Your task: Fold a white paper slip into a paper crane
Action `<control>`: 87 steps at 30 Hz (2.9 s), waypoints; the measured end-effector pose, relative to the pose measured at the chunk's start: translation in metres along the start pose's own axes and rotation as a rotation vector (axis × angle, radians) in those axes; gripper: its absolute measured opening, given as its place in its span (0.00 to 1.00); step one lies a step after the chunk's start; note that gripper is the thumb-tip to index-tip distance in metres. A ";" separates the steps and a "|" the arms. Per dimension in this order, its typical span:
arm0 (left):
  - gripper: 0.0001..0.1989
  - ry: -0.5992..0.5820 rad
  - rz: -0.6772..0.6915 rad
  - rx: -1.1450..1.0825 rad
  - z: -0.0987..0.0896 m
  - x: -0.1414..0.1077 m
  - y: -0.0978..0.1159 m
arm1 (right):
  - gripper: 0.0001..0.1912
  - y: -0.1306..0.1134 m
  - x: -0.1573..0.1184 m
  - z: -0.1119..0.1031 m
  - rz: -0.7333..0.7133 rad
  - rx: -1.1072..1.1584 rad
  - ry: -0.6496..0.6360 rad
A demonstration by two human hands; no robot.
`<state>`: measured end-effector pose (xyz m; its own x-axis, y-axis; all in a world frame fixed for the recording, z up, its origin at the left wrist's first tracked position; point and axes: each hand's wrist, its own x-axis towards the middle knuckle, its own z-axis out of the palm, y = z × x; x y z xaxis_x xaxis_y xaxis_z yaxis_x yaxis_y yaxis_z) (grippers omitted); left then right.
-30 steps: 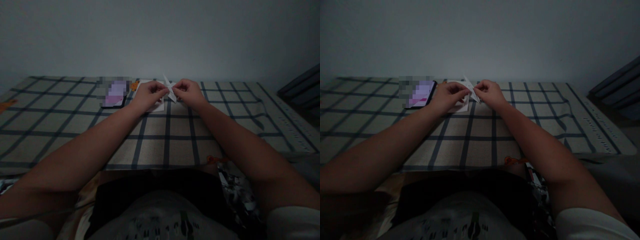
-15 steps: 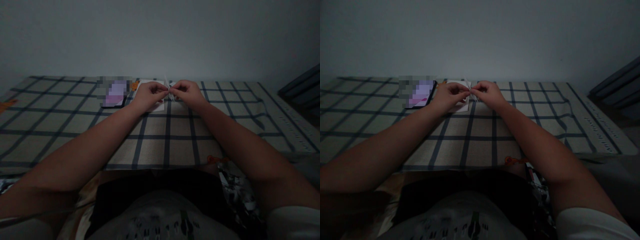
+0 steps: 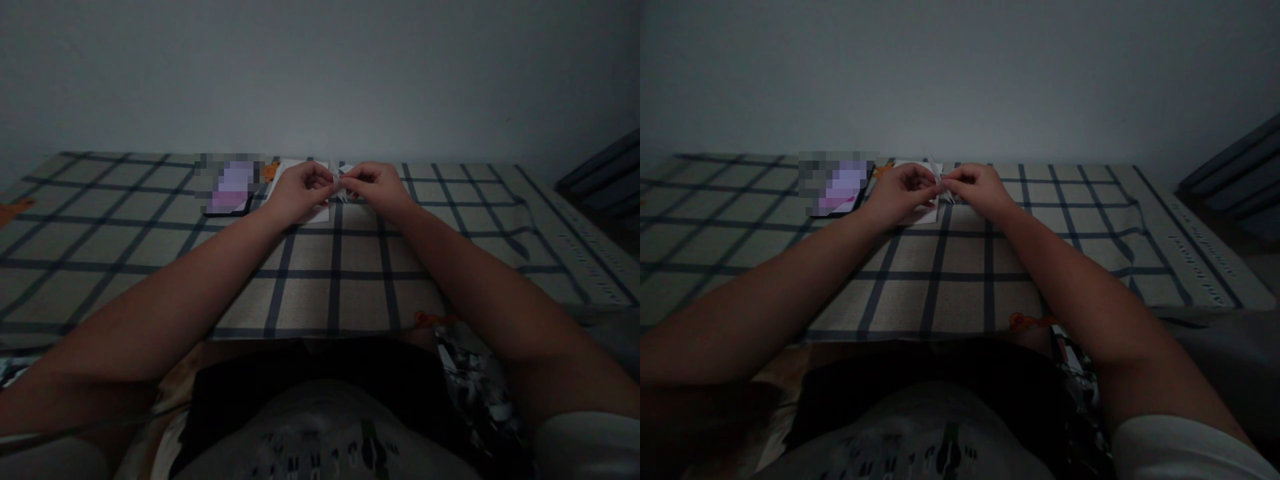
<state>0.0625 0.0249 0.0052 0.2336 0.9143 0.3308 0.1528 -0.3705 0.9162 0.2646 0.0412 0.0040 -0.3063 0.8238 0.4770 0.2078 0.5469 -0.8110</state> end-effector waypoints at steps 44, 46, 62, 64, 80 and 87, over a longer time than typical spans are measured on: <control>0.05 -0.011 0.026 -0.117 0.000 -0.001 0.005 | 0.11 0.007 0.001 0.008 0.095 0.272 -0.134; 0.04 -0.013 -0.007 -0.141 0.000 -0.002 0.006 | 0.09 0.007 0.001 0.008 0.094 0.267 -0.123; 0.07 0.005 0.003 -0.050 0.000 0.000 0.004 | 0.18 0.003 -0.001 0.007 0.115 0.221 -0.154; 0.08 0.005 -0.003 -0.061 0.000 0.000 0.004 | 0.17 0.004 -0.001 0.007 0.105 0.207 -0.158; 0.10 -0.043 0.041 -0.038 -0.001 0.002 0.001 | 0.15 0.004 -0.002 0.011 0.102 0.229 -0.127; 0.11 -0.036 0.058 0.020 -0.004 0.004 -0.004 | 0.14 0.007 0.000 0.009 0.154 0.225 -0.131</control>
<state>0.0590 0.0301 0.0038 0.2772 0.8850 0.3740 0.1569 -0.4258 0.8911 0.2576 0.0441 -0.0046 -0.4071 0.8602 0.3070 0.0541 0.3582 -0.9321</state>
